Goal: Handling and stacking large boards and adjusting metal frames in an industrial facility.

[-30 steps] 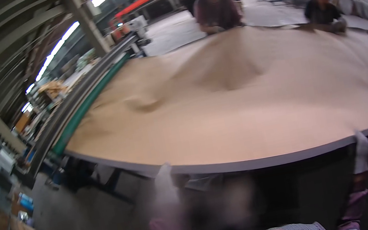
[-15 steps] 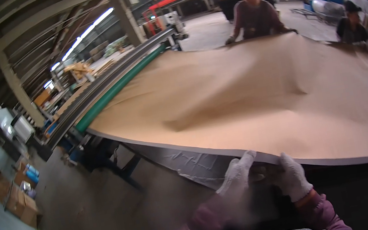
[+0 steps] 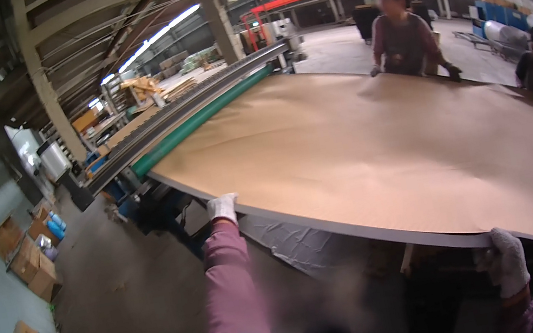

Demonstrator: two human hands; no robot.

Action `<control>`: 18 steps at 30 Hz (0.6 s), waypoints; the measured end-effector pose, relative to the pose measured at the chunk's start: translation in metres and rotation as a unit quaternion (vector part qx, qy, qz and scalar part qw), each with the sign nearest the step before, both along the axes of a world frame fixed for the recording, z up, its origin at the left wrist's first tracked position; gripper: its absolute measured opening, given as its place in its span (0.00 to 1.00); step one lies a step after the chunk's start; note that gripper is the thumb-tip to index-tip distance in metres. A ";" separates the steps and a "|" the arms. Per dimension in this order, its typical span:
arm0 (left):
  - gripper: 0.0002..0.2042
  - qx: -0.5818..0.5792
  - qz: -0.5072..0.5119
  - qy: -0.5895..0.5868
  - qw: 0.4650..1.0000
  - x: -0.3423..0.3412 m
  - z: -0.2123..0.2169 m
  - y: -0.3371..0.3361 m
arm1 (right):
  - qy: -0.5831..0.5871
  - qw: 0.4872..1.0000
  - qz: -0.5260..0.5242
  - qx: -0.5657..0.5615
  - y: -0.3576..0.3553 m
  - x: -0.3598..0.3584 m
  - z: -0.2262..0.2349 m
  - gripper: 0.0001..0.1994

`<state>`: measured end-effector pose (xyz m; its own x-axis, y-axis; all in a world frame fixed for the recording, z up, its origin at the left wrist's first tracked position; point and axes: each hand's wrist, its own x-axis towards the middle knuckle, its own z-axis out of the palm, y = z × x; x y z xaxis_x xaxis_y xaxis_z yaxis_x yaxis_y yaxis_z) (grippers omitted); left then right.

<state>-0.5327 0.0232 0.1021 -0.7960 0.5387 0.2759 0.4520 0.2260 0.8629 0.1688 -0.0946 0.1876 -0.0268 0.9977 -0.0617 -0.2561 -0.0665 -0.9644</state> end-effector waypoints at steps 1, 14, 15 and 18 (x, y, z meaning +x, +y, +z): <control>0.22 -0.028 0.040 -0.039 0.998 -0.012 0.001 -0.005 | -0.025 1.000 0.011 -0.001 0.000 -0.011 0.011 0.15; 0.21 0.047 -0.038 -0.190 0.980 0.048 0.002 0.011 | -0.092 0.988 -0.123 -0.017 -0.005 0.026 0.050 0.17; 0.18 0.034 -0.125 -0.106 0.986 0.008 -0.014 -0.005 | -0.114 0.985 -0.110 -0.074 0.006 0.043 0.054 0.17; 0.19 0.077 -0.168 -0.224 0.957 0.020 -0.020 -0.004 | -0.211 0.962 -0.160 -0.065 0.011 0.109 0.062 0.16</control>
<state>-0.5132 0.0191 0.0826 -0.6421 0.7654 0.0432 0.0532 -0.0117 0.9985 0.2776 -0.0837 0.2496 0.3359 0.9337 -0.1237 0.1282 -0.1754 -0.9761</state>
